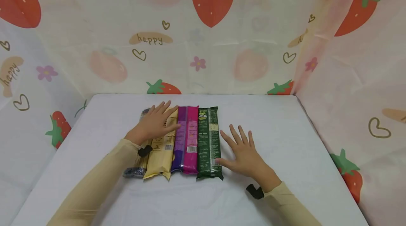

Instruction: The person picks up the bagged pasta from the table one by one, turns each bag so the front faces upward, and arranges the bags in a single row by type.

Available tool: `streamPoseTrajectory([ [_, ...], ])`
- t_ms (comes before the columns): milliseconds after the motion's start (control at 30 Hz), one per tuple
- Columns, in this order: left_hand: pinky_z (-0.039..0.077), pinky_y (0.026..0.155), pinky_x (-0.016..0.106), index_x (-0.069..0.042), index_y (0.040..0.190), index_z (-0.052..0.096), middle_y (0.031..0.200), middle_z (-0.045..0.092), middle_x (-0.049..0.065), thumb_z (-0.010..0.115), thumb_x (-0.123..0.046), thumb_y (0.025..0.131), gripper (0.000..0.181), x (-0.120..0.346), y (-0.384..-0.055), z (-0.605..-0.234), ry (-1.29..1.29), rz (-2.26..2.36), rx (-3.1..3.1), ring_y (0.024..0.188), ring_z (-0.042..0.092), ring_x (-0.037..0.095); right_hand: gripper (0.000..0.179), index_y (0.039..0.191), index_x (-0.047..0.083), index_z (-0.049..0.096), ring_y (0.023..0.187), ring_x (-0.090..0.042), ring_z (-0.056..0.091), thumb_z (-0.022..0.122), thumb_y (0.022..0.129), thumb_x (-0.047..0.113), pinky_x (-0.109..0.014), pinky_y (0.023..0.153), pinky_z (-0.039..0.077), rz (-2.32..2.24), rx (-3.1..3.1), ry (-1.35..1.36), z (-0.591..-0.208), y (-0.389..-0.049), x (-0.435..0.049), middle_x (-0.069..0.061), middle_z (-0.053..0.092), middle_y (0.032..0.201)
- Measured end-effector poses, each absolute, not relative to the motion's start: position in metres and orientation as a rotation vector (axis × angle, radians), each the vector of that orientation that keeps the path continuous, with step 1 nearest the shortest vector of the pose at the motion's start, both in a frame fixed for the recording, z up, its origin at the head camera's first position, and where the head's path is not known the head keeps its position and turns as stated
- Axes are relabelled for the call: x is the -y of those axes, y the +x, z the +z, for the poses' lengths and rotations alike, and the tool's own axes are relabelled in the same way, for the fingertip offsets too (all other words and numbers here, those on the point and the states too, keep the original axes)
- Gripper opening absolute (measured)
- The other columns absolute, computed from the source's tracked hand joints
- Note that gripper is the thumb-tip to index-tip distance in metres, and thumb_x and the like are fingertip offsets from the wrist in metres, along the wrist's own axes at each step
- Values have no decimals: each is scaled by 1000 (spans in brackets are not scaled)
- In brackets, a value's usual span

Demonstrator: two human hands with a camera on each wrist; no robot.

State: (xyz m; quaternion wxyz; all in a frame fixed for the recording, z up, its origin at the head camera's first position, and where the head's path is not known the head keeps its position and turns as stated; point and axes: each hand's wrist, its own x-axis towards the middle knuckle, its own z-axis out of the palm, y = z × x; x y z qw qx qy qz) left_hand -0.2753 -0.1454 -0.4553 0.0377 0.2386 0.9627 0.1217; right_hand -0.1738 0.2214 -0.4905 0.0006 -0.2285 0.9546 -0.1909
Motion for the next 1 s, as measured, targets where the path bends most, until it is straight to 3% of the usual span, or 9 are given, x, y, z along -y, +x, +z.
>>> streamPoseTrajectory([
  [233, 6, 133, 58, -19, 173, 26, 180, 13, 14, 48, -73, 105, 90, 125, -285, -458, 764, 259, -2938, 166, 8, 32, 100, 171, 22, 33, 164, -47, 5, 72, 93, 70, -76, 125, 0, -583, -2991, -732, -494, -170, -214, -15, 13, 180],
  [400, 6, 134, 56, -17, 172, 27, 179, 15, 16, 53, -70, 104, 90, 116, -290, -461, 779, 318, -2922, 166, 9, 33, 100, 171, 22, 34, 163, -49, 9, 73, 92, 69, -77, 125, 1, -586, -2983, -766, -496, -167, -209, -18, 17, 178],
  [1000, 9, 134, 52, -16, 172, 26, 178, 20, 11, 51, -69, 106, 88, 88, -311, -470, 844, 310, -2867, 165, 17, 33, 100, 172, 21, 30, 163, -50, 9, 71, 94, 68, -79, 123, 4, -586, -2925, -850, -505, -163, -196, -18, 15, 179],
])
